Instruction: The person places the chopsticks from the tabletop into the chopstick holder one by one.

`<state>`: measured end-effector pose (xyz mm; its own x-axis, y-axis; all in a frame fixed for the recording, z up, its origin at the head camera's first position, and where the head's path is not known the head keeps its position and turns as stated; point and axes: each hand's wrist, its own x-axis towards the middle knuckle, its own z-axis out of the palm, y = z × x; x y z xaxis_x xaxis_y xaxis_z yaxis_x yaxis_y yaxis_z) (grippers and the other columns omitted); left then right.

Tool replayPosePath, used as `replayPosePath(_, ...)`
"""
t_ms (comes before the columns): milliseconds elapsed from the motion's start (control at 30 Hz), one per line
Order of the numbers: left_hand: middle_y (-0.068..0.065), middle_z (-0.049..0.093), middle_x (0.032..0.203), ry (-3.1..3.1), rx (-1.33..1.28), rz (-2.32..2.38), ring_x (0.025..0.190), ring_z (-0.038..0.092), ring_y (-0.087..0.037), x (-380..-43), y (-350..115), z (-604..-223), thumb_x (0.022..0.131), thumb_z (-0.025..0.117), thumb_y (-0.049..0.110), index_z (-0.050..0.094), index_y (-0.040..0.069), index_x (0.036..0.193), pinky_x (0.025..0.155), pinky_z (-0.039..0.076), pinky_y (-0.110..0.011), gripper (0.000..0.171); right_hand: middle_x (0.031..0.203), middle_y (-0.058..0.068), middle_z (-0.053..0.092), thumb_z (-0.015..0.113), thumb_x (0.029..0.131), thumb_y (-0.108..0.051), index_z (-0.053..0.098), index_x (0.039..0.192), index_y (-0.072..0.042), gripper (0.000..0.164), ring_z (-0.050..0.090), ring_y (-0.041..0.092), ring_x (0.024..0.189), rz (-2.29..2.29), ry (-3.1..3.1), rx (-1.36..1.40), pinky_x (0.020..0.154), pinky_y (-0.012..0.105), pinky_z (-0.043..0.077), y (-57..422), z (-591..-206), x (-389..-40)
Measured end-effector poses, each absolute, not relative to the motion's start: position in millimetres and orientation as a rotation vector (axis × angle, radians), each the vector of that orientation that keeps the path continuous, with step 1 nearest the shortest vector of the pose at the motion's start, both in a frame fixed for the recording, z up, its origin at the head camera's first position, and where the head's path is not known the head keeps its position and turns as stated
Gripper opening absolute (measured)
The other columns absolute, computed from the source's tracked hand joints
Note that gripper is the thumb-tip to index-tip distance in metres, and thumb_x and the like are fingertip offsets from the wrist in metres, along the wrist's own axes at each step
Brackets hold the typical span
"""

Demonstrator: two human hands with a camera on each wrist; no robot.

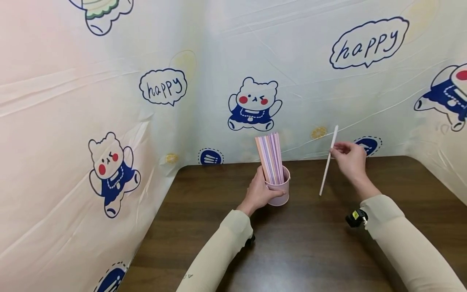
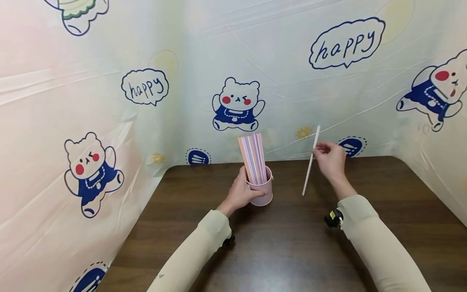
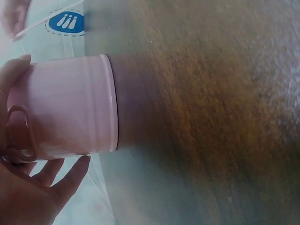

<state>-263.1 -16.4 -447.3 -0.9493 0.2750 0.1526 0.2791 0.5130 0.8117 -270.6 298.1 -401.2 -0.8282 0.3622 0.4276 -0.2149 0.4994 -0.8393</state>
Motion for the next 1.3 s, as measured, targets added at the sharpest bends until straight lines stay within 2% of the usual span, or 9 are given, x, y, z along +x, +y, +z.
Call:
replayPosePath(133,0.003,0.056,0.135,-2.714,-0.512,-1.472,0.117,0.059,-0.016,-266.9,-14.9,-445.3,0.069,0.095,0.039,0.030,0.024,0.152,0.101,0.049,-0.046,0.107,0.089,-0.002,0.070,0.074,0.093,-0.005,0.069,0.116,0.007,0.027,0.067,0.002,0.078,1.682,-1.923,-0.050,0.072,0.016,0.056,280.9,-368.7,-273.2)
replayPosePath(300,0.001,0.057,0.133,-2.694,-0.532,-1.467,0.116,0.061,-0.018,-270.6,-12.3,-444.1,0.069,0.095,0.039,0.031,0.022,0.152,0.099,0.050,-0.046,0.106,0.090,0.004,0.071,0.076,0.087,0.005,0.072,0.108,0.004,0.021,0.070,0.013,0.079,1.908,-1.638,0.150,0.072,0.022,0.058,255.2,-330.2,-274.8)
replayPosePath(467,0.003,0.056,0.134,-2.698,-0.537,-1.474,0.114,0.061,-0.017,-269.1,-8.5,-446.6,0.069,0.096,0.037,0.031,0.022,0.152,0.099,0.050,-0.045,0.106,0.087,0.008,0.072,0.072,0.088,0.010,0.067,0.109,0.016,0.022,0.069,0.011,0.076,1.769,-1.725,0.291,0.071,0.020,0.058,222.8,-310.2,-265.9)
replayPosePath(667,0.003,0.055,0.135,-2.718,-0.566,-1.479,0.113,0.061,-0.014,-261.0,-1.3,-448.9,0.070,0.095,0.034,0.030,0.022,0.153,0.097,0.052,-0.043,0.107,0.094,0.032,0.068,0.071,0.089,0.010,0.065,0.106,0.019,0.020,0.067,0.022,0.081,1.457,-2.022,0.405,0.071,0.012,0.053,200.1,-331.7,-257.3)
replayPosePath(867,0.002,0.054,0.138,-2.728,-0.595,-1.437,0.115,0.061,-0.015,-256.7,0.8,-444.0,0.070,0.095,0.036,0.029,0.022,0.154,0.098,0.051,-0.044,0.108,0.094,0.020,0.071,0.075,0.090,0.000,0.069,0.106,0.007,0.018,0.067,0.028,0.086,1.310,-2.239,0.460,0.072,0.011,0.050,203.8,-386.7,-277.4)
replayPosePath(967,0.002,0.054,0.139,-2.732,-0.607,-1.424,0.116,0.060,-0.015,-256.4,-1.5,-441.0,0.069,0.095,0.039,0.028,0.023,0.154,0.101,0.050,-0.045,0.109,0.097,0.020,0.071,0.075,0.091,-0.001,0.069,0.108,0.006,0.019,0.067,0.029,0.088,1.312,-2.302,0.431,0.073,0.016,0.052,201.4,-390.3,-277.6)
replayPosePath(1100,0.003,0.055,0.136,-2.709,-0.621,-1.402,0.115,0.060,-0.015,-259.5,-5.6,-436.5,0.066,0.095,0.047,0.028,0.025,0.154,0.101,0.050,-0.046,0.113,0.102,0.021,0.070,0.074,0.093,-0.003,0.067,0.115,0.006,0.025,0.067,0.029,0.093,1.344,-2.338,0.429,0.083,0.036,0.057,200.3,-385.2,-281.6)
replayPosePath(1200,0.004,0.055,0.136,-2.689,-0.635,-1.424,0.117,0.059,-0.015,-261.7,-9.6,-435.1,0.063,0.095,0.054,0.023,0.030,0.156,0.103,0.049,-0.045,0.120,0.108,0.023,0.067,0.071,0.095,-0.006,0.064,0.122,0.007,0.031,0.064,0.032,0.100,1.384,-2.344,0.455,0.093,0.049,0.054,203.5,-381.0,-281.3)
replayPosePath(1300,0.003,0.051,0.145,-2.675,-0.644,-1.474,0.125,0.056,-0.014,-262.7,-15.7,-434.7,0.065,0.092,0.056,0.016,0.033,0.160,0.107,0.046,-0.045,0.124,0.116,0.026,0.064,0.067,0.099,-0.009,0.062,0.126,0.008,0.033,0.062,0.037,0.108,1.380,-2.326,0.478,0.101,0.055,0.048,210.7,-377.3,-276.2)
